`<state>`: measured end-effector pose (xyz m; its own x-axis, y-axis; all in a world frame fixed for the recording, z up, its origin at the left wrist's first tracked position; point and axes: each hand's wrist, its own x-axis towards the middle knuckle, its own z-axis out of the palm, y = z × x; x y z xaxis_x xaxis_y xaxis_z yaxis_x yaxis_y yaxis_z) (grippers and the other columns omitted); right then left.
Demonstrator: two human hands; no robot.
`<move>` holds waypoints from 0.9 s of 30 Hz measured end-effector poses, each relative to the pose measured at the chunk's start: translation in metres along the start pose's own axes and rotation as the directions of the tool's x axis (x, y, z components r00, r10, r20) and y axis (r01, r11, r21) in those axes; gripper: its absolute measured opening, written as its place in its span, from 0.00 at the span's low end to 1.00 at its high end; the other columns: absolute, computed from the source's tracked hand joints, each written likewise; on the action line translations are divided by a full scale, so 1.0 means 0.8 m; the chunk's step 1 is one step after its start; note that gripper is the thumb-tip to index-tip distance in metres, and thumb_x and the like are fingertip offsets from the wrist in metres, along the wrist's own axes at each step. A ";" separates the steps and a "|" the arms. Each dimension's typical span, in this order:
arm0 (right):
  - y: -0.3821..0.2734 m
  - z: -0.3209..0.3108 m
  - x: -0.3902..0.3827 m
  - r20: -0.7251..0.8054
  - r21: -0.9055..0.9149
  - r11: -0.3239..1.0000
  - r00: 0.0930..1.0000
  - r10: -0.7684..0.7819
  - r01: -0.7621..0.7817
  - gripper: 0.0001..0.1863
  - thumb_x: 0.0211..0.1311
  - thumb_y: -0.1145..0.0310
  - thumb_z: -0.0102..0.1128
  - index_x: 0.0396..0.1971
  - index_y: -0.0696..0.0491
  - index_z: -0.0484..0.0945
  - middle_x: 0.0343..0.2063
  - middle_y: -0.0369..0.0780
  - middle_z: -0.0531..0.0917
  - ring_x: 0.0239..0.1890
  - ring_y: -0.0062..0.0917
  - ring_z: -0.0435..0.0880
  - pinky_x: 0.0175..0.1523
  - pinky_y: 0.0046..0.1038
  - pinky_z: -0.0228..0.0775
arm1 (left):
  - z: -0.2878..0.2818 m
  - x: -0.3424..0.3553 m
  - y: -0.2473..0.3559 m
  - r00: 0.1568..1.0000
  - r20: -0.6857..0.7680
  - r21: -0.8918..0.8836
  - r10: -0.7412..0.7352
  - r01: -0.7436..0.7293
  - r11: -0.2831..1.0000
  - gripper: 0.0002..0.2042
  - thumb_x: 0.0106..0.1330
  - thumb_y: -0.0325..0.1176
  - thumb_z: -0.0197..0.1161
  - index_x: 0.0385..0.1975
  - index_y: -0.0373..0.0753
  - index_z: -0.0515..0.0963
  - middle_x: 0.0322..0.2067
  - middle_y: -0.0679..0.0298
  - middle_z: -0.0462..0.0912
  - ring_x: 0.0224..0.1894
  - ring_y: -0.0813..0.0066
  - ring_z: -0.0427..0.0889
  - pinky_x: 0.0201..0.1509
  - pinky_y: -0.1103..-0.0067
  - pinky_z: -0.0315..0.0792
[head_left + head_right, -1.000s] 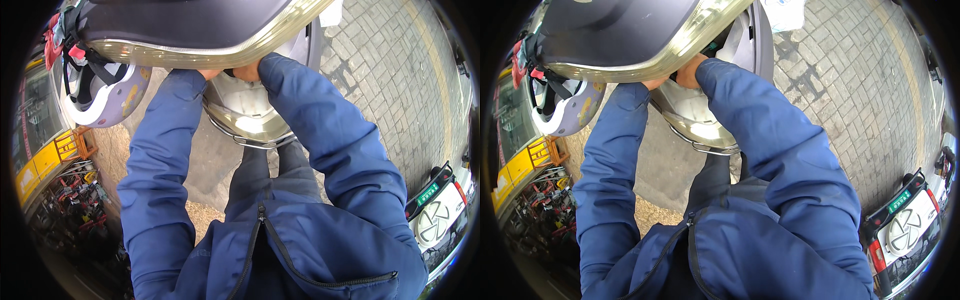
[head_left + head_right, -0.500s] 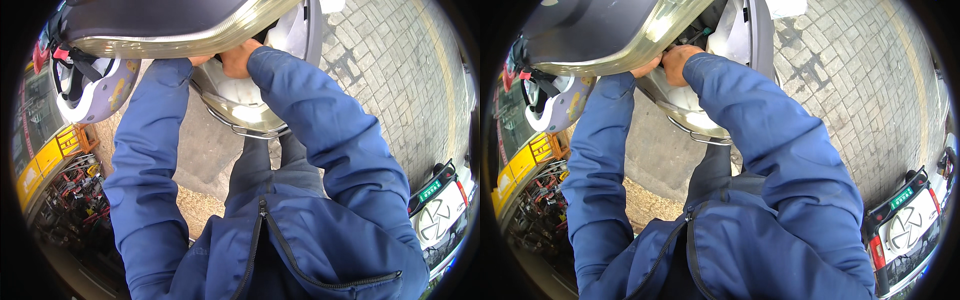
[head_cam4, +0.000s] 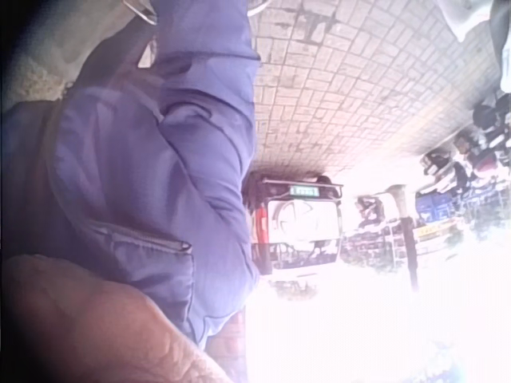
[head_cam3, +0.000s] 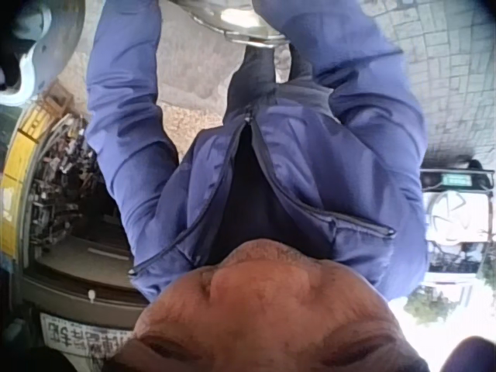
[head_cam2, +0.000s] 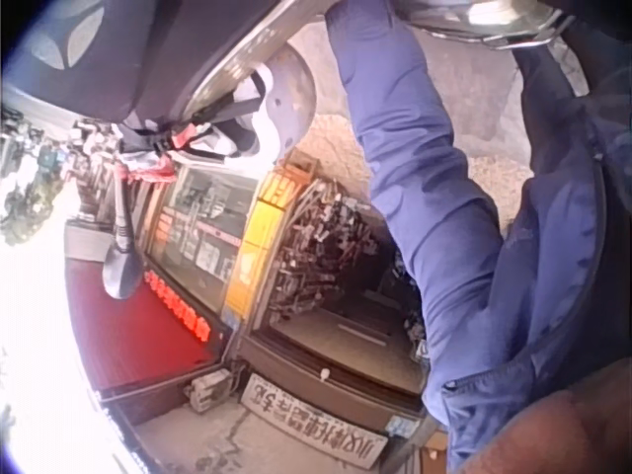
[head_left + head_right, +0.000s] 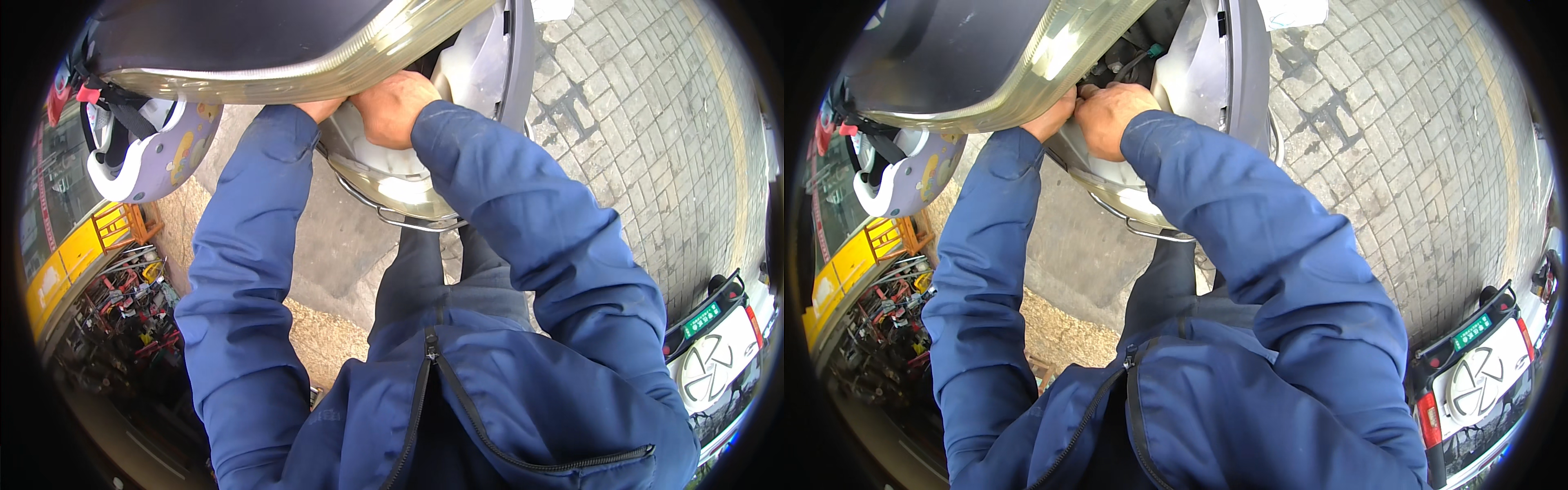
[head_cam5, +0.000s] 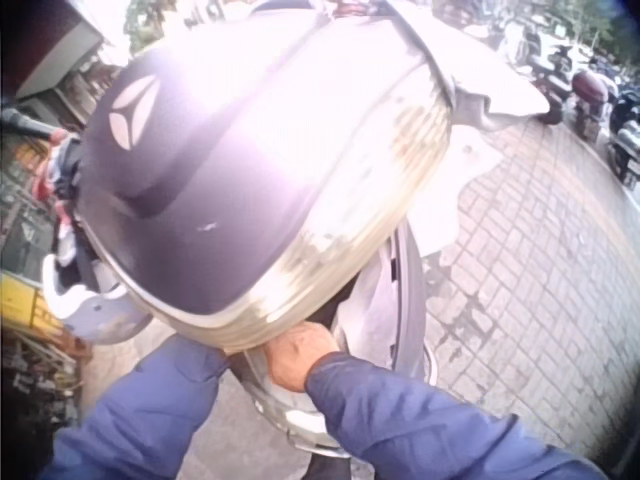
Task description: The person adjusts a helmet and visor, then retrieves a wrench and a soldering iron from a workshop. They plug in the soldering iron and use it to heat a metal part held by the wrench, likely for a scooter repair.
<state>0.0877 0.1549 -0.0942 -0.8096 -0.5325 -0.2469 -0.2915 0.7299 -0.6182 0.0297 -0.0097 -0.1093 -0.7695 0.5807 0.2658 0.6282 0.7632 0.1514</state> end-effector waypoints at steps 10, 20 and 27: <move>-0.016 -0.012 0.003 0.154 0.243 0.959 0.982 0.108 -0.143 0.25 0.46 0.67 0.52 0.48 0.58 0.75 0.51 0.47 0.77 0.56 0.38 0.73 0.58 0.46 0.64 | -0.044 -0.008 0.002 0.960 0.205 0.171 0.191 -0.228 0.959 0.12 0.60 0.31 0.54 0.42 0.43 0.78 0.39 0.59 0.81 0.43 0.60 0.78 0.49 0.67 0.70; -0.007 -0.008 0.008 0.093 0.195 0.980 0.995 0.033 -0.051 0.33 0.49 0.71 0.50 0.60 0.61 0.61 0.54 0.52 0.71 0.56 0.45 0.71 0.59 0.37 0.66 | -0.080 0.004 0.009 0.765 0.476 0.414 0.434 -0.630 0.657 0.12 0.61 0.40 0.50 0.35 0.42 0.78 0.36 0.60 0.80 0.40 0.61 0.78 0.45 0.62 0.73; -0.017 -0.003 0.024 0.116 -0.092 0.994 0.991 0.069 -0.059 0.31 0.47 0.65 0.55 0.55 0.61 0.69 0.52 0.51 0.74 0.55 0.42 0.72 0.57 0.35 0.68 | -0.076 0.016 0.014 0.777 0.628 0.175 0.026 -0.173 0.969 0.23 0.52 0.51 0.59 0.37 0.37 0.80 0.35 0.51 0.82 0.37 0.54 0.80 0.41 0.61 0.73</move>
<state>0.0748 0.1357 -0.0887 -0.7636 -0.5265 -0.3737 -0.2889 0.7963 -0.5315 0.0338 -0.0113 -0.0466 -0.6545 0.6491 -0.3878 0.7220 0.6887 -0.0657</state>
